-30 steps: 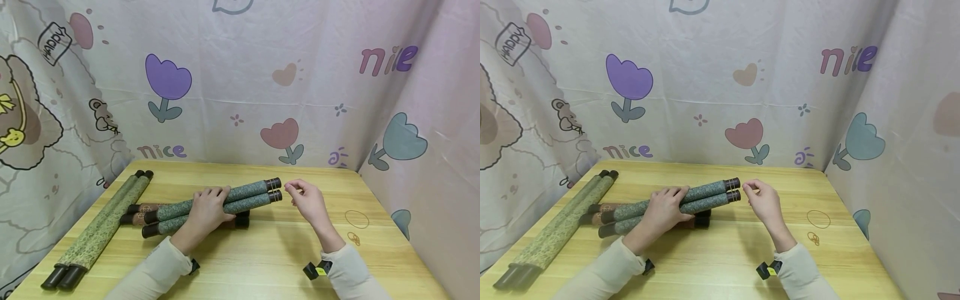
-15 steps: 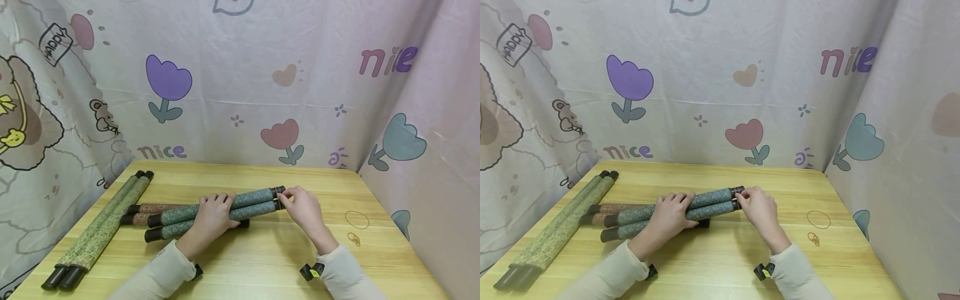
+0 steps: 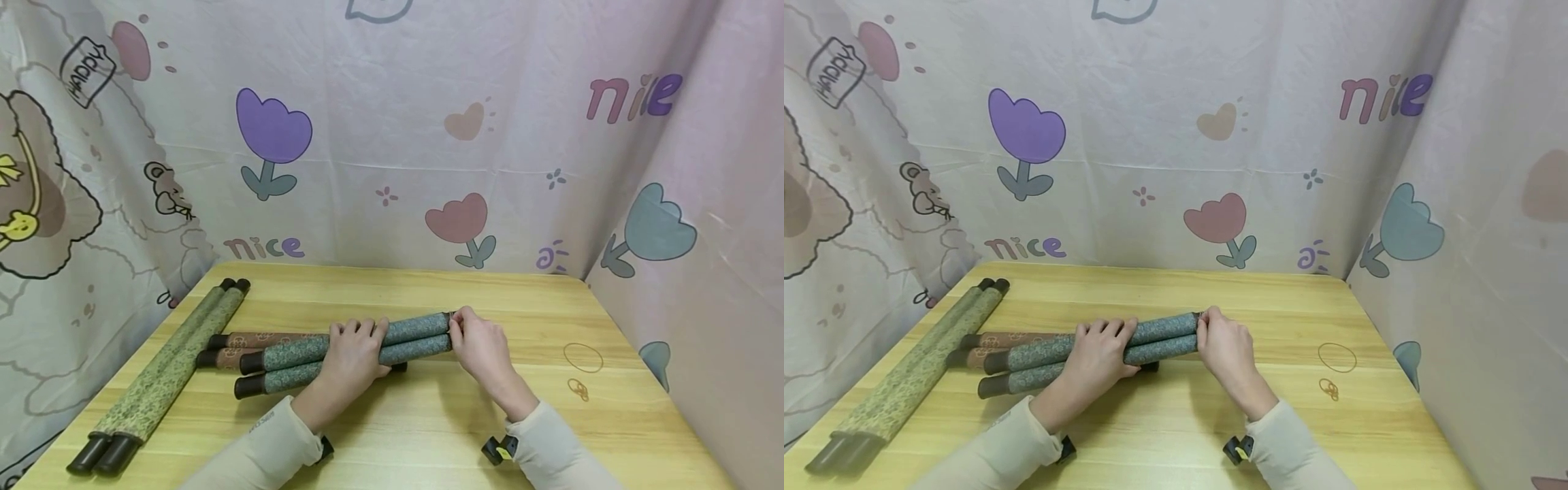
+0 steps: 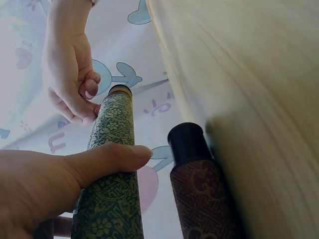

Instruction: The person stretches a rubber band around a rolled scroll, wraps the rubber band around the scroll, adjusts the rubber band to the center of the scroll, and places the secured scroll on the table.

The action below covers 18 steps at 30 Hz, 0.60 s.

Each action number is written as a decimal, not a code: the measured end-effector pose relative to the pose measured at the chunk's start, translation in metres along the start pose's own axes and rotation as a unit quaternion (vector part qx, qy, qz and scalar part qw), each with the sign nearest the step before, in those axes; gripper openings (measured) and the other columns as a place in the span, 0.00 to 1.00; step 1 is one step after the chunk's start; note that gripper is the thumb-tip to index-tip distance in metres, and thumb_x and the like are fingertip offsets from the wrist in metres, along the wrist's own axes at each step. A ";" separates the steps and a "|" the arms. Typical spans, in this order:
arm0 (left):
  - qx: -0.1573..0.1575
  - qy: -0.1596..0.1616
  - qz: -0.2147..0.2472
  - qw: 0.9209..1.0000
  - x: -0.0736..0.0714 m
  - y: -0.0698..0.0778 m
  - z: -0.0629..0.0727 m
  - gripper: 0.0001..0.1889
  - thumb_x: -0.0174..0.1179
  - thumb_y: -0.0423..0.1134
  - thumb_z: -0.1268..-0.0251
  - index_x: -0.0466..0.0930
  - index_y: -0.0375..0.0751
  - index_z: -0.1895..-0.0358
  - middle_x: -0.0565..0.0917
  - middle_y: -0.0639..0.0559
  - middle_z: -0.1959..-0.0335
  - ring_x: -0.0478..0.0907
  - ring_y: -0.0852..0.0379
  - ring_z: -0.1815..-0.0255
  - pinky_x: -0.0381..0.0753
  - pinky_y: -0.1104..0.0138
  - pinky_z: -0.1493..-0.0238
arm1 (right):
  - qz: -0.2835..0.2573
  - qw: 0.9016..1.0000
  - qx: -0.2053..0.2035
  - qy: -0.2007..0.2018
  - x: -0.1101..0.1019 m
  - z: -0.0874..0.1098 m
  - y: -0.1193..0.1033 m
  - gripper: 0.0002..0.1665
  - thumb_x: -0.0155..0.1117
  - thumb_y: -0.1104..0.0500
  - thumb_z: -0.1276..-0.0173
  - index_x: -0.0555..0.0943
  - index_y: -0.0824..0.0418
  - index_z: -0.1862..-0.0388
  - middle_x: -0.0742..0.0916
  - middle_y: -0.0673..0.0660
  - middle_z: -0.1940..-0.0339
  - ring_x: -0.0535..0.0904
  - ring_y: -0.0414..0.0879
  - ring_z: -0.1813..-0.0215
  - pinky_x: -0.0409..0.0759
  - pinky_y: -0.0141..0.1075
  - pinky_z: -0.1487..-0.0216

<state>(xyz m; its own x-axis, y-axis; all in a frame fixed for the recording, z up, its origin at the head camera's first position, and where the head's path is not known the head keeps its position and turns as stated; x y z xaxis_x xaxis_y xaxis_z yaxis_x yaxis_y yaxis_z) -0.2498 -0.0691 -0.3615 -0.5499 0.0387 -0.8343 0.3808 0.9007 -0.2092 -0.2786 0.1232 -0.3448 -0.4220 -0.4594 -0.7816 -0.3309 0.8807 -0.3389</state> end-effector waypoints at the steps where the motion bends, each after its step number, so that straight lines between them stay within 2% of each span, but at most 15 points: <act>1: 0.001 -0.002 0.000 1.000 0.000 0.001 0.000 0.45 0.78 0.63 0.66 0.76 0.43 0.42 0.81 0.46 0.57 0.77 0.43 0.61 0.74 0.49 0.64 | -0.002 1.000 -0.003 0.004 0.000 0.000 -0.001 0.06 0.60 0.60 0.30 0.80 0.60 0.66 0.82 0.52 0.80 0.75 0.48 0.81 0.73 0.44 0.79; 6: 0.015 -0.017 -0.004 1.000 -0.004 0.011 0.002 0.45 0.78 0.61 0.63 0.73 0.43 0.40 0.80 0.45 0.53 0.78 0.42 0.56 0.76 0.48 0.60 | -0.006 0.999 -0.029 0.014 -0.001 0.001 -0.012 0.06 0.60 0.61 0.30 0.79 0.61 0.68 0.82 0.52 0.78 0.76 0.48 0.79 0.74 0.44 0.78; 10: 0.034 -0.015 -0.017 0.999 -0.007 0.022 0.004 0.45 0.78 0.60 0.62 0.72 0.43 0.38 0.80 0.45 0.52 0.78 0.41 0.54 0.77 0.45 0.59 | 0.010 0.996 -0.088 0.029 0.000 0.007 -0.030 0.05 0.63 0.63 0.32 0.78 0.61 0.70 0.82 0.51 0.79 0.76 0.45 0.81 0.75 0.40 0.80; 12: 0.036 -0.003 -0.017 0.999 -0.009 0.023 0.004 0.46 0.78 0.60 0.64 0.73 0.43 0.38 0.81 0.45 0.52 0.79 0.41 0.55 0.77 0.45 0.60 | 0.019 0.991 -0.124 0.047 -0.001 0.012 -0.039 0.05 0.64 0.64 0.34 0.78 0.60 0.70 0.82 0.50 0.79 0.76 0.44 0.82 0.73 0.37 0.83; 15: 0.014 0.018 -0.001 1.000 -0.012 0.014 0.001 0.47 0.79 0.61 0.67 0.75 0.43 0.39 0.82 0.45 0.53 0.80 0.42 0.57 0.77 0.46 0.62 | 0.023 0.984 -0.161 0.080 -0.006 0.018 -0.049 0.04 0.66 0.64 0.35 0.79 0.61 0.69 0.82 0.50 0.78 0.76 0.42 0.83 0.73 0.35 0.85; 18: -0.015 0.041 0.023 0.999 -0.018 0.000 -0.003 0.47 0.79 0.61 0.68 0.76 0.43 0.39 0.83 0.45 0.53 0.80 0.41 0.57 0.78 0.45 0.64 | 0.021 0.977 -0.177 0.113 -0.013 0.021 -0.054 0.03 0.66 0.64 0.35 0.80 0.61 0.67 0.83 0.52 0.76 0.77 0.44 0.81 0.74 0.37 0.84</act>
<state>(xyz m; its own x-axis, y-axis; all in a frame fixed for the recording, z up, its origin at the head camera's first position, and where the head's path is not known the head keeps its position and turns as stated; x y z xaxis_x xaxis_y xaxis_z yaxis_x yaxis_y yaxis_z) -0.2421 -0.0688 -0.3454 -0.5922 0.1137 -0.7977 0.3844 0.9099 -0.1557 -0.2376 0.0838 -0.3266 -0.6030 -0.4731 -0.6423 -0.5647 0.8219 -0.0752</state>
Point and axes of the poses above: each hand's wrist, its own z-axis away from the middle knuckle, its own x-axis out of the palm, y = z × x, the point moved 7 cm from there along -z, towards the middle knuckle
